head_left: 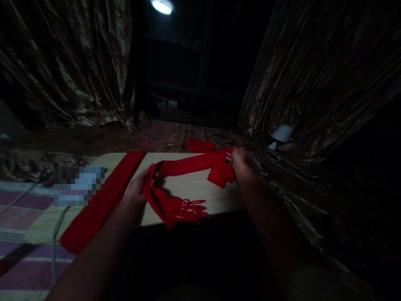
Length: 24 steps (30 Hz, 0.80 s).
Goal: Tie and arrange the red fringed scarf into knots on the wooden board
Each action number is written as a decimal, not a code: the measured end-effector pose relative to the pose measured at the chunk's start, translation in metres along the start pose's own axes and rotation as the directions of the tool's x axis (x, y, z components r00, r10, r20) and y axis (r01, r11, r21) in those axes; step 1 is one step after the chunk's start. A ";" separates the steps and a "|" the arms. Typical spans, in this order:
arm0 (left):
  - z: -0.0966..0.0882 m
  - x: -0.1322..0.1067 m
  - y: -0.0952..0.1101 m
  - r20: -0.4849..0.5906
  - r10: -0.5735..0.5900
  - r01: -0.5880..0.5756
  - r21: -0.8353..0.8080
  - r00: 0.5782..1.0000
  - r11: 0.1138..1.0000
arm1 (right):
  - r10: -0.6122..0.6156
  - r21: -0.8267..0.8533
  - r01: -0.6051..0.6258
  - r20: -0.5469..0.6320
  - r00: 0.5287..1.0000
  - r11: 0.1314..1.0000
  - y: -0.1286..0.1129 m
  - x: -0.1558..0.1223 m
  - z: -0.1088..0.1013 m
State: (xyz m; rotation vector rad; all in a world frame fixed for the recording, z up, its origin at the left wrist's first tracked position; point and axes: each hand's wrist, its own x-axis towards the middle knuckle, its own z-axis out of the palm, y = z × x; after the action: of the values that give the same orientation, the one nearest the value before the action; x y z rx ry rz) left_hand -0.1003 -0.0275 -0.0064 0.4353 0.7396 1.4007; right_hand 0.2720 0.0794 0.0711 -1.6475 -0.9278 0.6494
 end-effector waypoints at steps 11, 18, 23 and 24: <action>-0.002 0.007 -0.010 -0.002 0.042 -0.041 0.136 0.999 0.990 | -0.465 -0.537 0.758 0.599 0.652 0.370 0.020 -0.056 0.036; 0.005 0.002 -0.018 -0.113 0.175 -0.138 0.275 0.978 0.951 | -0.317 -0.380 0.893 0.839 0.443 0.243 0.055 -0.076 0.068; 0.002 0.013 -0.019 -0.196 0.369 -0.129 0.707 0.909 0.695 | -0.348 -0.422 0.863 0.793 0.500 0.279 0.080 -0.075 0.067; 0.002 0.018 -0.016 -0.180 0.443 -0.103 0.832 0.878 0.544 | -0.361 -0.425 0.861 0.784 0.505 0.280 0.082 -0.075 0.067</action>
State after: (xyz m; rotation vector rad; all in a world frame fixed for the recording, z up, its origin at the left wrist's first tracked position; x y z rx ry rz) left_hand -0.0872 -0.0124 -0.0200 1.0637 1.7245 1.3883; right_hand 0.1976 0.0438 -0.0287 -1.5336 -2.5089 0.0264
